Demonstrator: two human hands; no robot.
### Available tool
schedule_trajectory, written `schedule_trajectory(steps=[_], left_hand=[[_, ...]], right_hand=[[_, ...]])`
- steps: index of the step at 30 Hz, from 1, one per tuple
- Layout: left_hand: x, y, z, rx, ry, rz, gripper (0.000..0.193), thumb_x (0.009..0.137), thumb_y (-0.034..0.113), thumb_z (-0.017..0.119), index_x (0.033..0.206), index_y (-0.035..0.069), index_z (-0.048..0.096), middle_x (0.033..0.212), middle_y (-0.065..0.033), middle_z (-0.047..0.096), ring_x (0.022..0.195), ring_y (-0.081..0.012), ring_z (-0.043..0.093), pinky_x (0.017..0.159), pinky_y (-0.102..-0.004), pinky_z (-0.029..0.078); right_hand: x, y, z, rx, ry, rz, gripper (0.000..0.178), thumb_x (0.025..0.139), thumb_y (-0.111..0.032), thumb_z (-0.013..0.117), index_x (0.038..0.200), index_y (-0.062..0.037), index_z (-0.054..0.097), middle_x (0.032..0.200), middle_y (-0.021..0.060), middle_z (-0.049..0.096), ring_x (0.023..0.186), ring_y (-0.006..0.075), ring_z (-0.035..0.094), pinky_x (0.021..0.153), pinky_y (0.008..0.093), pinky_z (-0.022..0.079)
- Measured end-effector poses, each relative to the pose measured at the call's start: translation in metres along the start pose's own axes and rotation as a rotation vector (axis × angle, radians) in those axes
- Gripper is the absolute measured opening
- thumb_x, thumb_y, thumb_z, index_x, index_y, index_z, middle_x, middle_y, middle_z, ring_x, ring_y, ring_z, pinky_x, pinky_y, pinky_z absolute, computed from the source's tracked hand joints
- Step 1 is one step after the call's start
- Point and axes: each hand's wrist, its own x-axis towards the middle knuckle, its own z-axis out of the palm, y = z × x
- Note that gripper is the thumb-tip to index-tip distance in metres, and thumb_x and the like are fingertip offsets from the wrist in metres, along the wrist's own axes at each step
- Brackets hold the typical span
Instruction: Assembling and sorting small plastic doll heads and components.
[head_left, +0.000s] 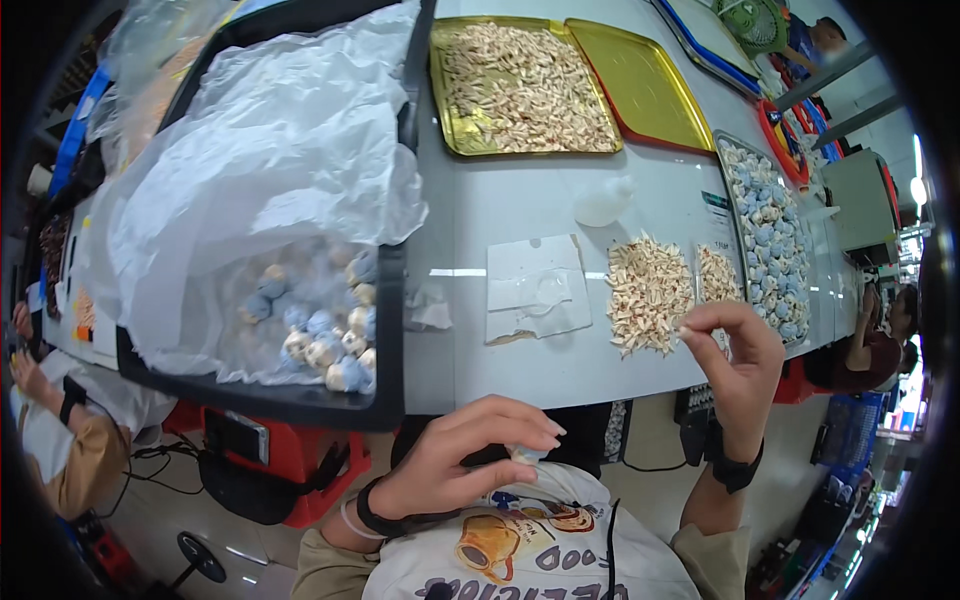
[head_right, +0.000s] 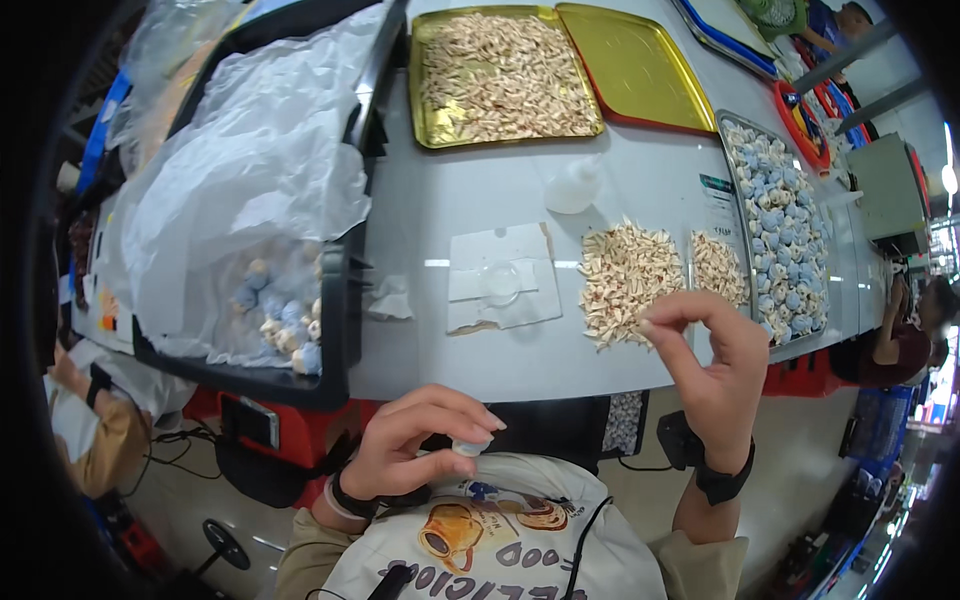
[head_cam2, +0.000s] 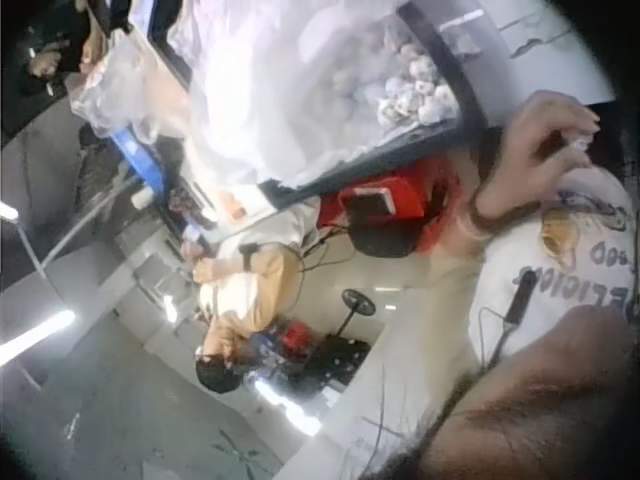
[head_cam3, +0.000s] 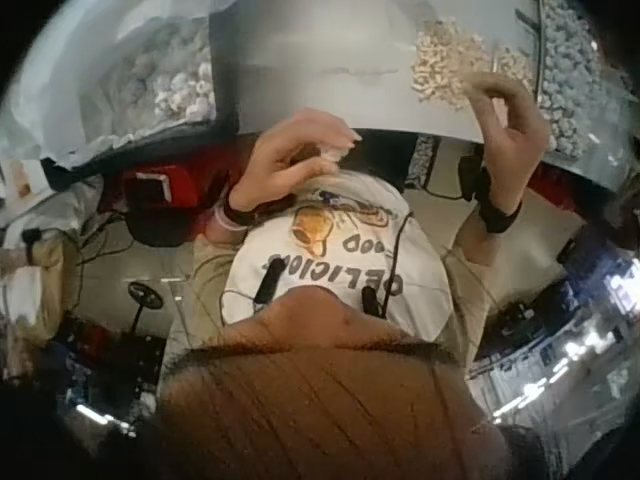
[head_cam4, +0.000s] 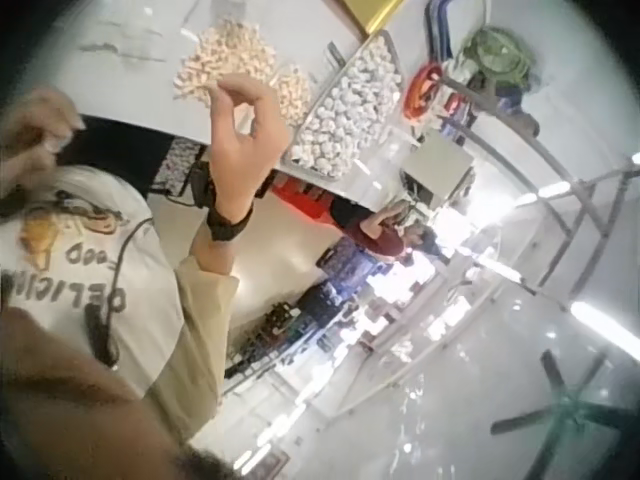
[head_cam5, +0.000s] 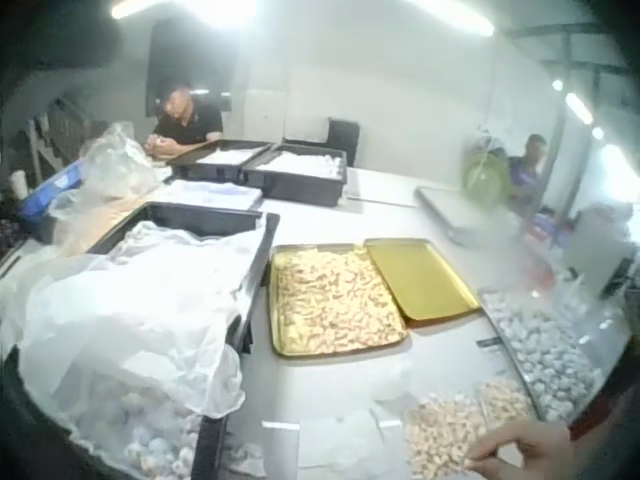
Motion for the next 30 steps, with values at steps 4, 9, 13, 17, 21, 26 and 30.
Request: schedule_trajectory(steps=[4,9,13,17,21,26,30], left_hand=[[0.02,-0.018,-0.002,0.042,0.053,0.007,0.025,0.076,0.001,0.072,0.099,0.0,0.063,0.105,-0.0161,0.06,0.098,-0.0249,0.062,0.084,-0.0333,0.05],[0.041,-0.025,-0.014,0.096,0.057,0.042,0.023,0.078,0.002,0.071,0.099,-0.002,0.063,0.106,-0.0177,0.06,0.098,-0.0254,0.061,0.082,-0.0319,0.05],[0.038,-0.031,-0.02,-0.053,0.02,0.019,0.024,0.079,0.004,0.07,0.101,-0.002,0.063,0.109,-0.0188,0.059,0.101,-0.0254,0.06,0.084,-0.0326,0.049],[0.041,-0.026,-0.022,-0.052,0.037,-0.031,0.024,0.079,0.006,0.071,0.101,-0.001,0.064,0.111,-0.0177,0.058,0.103,-0.025,0.059,0.085,-0.0325,0.048],[0.044,-0.028,-0.024,-0.053,0.023,-0.03,0.024,0.08,0.006,0.071,0.102,0.0,0.063,0.11,-0.0159,0.057,0.103,-0.0246,0.058,0.085,-0.032,0.048],[0.036,-0.03,-0.023,-0.186,0.062,-0.115,0.032,0.079,0.001,0.07,0.109,0.0,0.059,0.115,-0.0163,0.054,0.108,-0.0235,0.056,0.087,-0.0308,0.048],[0.036,-0.029,-0.026,-0.243,0.041,-0.165,0.039,0.076,-0.004,0.071,0.111,0.0,0.054,0.119,-0.016,0.049,0.11,-0.0216,0.055,0.09,-0.0293,0.049]], right_hand=[[0.037,-0.003,0.019,-0.001,-0.171,-0.047,0.01,0.074,0.006,0.065,0.083,0.0023,0.063,0.078,0.0069,0.064,0.069,0.0119,0.056,0.064,0.0235,0.044],[0.061,-0.007,0.05,-0.069,-0.348,-0.076,0.011,0.071,0.004,0.065,0.08,-0.0004,0.062,0.078,0.0081,0.061,0.067,0.0182,0.058,0.059,0.0266,0.044],[0.069,-0.006,0.07,-0.099,-0.427,-0.045,0.013,0.067,0.003,0.069,0.078,-0.0022,0.065,0.08,0.007,0.058,0.071,0.0159,0.056,0.061,0.026,0.043],[0.073,-0.006,0.077,-0.281,-0.416,-0.118,0.015,0.064,0.002,0.072,0.077,-0.0035,0.065,0.078,0.007,0.056,0.072,0.0197,0.056,0.062,0.0284,0.042],[0.075,-0.008,0.082,-0.325,-0.428,-0.129,0.019,0.061,0.001,0.073,0.077,-0.0043,0.066,0.076,0.0069,0.054,0.071,0.0217,0.054,0.062,0.0301,0.041],[0.074,-0.012,0.083,-0.362,-0.407,-0.128,0.018,0.061,0.002,0.073,0.077,-0.0047,0.066,0.076,0.0073,0.053,0.071,0.0215,0.054,0.061,0.0295,0.041],[0.063,-0.022,0.068,-0.247,-0.351,-0.087,0.016,0.063,0.0,0.071,0.077,-0.0062,0.065,0.076,0.0073,0.055,0.071,0.0226,0.053,0.062,0.03,0.041]])
